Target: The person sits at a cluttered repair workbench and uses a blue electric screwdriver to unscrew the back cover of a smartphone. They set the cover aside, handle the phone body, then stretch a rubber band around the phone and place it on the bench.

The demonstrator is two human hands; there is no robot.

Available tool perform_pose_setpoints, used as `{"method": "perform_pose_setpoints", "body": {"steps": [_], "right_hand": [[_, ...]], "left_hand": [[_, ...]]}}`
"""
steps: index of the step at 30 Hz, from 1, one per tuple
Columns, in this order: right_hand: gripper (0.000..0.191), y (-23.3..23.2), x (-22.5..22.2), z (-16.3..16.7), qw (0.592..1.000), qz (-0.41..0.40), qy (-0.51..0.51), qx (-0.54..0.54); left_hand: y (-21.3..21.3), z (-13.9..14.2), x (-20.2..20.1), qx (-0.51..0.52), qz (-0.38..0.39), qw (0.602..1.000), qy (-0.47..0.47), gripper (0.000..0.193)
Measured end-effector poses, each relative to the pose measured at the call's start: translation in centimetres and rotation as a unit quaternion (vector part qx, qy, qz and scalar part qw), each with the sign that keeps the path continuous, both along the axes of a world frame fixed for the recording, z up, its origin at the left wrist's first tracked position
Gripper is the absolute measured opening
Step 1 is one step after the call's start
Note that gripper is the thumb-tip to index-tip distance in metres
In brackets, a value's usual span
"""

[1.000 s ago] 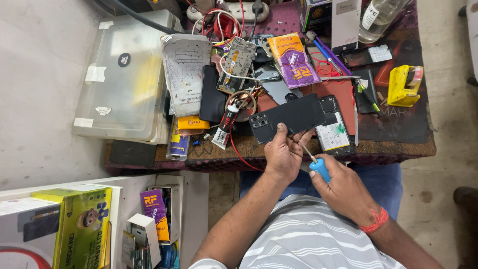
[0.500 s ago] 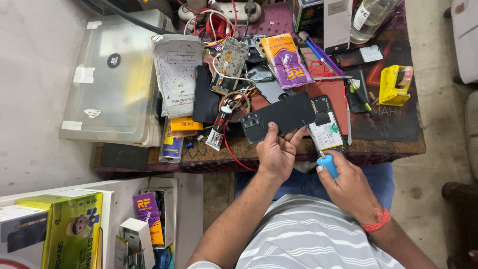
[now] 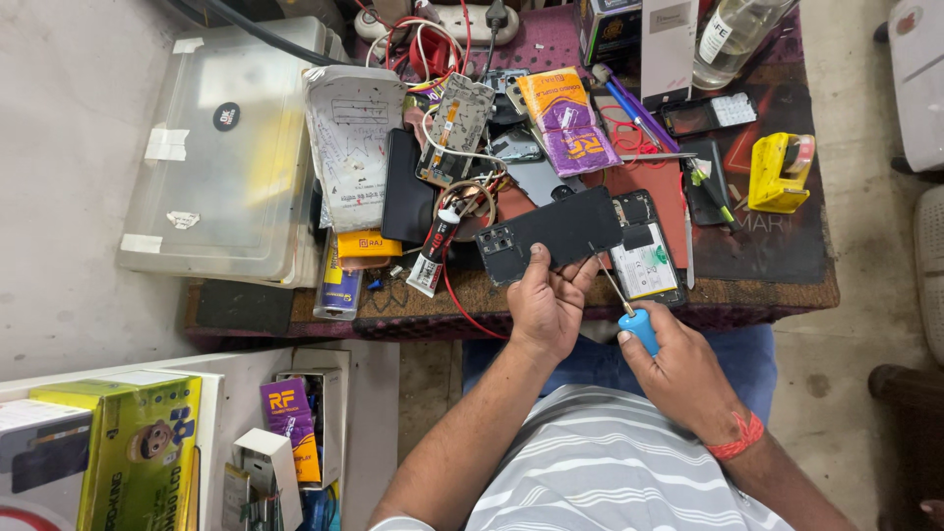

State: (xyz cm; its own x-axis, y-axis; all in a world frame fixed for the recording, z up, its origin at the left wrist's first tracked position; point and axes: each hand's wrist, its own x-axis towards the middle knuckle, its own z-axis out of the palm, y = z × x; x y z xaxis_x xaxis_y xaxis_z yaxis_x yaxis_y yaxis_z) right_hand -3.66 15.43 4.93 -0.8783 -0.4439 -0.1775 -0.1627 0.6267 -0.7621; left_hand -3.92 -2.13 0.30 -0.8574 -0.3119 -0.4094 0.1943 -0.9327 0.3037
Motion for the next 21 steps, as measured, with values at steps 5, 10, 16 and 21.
{"method": "perform_pose_setpoints", "body": {"steps": [5,10,16,21], "right_hand": [[0.041,0.11,0.17,-0.07,1.000,0.001,-0.011,0.014],[0.041,0.21,0.34,-0.15,0.999,0.010,-0.027,0.028],[0.041,0.32,0.41,0.06,1.000,0.010,-0.014,0.019],[0.042,0.31,0.39,0.06,0.998,-0.007,-0.049,0.030]], "left_hand": [[-0.07,-0.11,-0.10,-0.006,0.005,1.000,-0.002,0.036],[0.13,-0.47,-0.21,-0.009,0.006,1.000,-0.001,0.036],[0.33,-0.78,-0.10,-0.014,-0.003,1.000,-0.002,0.036],[0.47,-0.64,-0.12,-0.003,0.007,1.000,0.002,0.035]]}}
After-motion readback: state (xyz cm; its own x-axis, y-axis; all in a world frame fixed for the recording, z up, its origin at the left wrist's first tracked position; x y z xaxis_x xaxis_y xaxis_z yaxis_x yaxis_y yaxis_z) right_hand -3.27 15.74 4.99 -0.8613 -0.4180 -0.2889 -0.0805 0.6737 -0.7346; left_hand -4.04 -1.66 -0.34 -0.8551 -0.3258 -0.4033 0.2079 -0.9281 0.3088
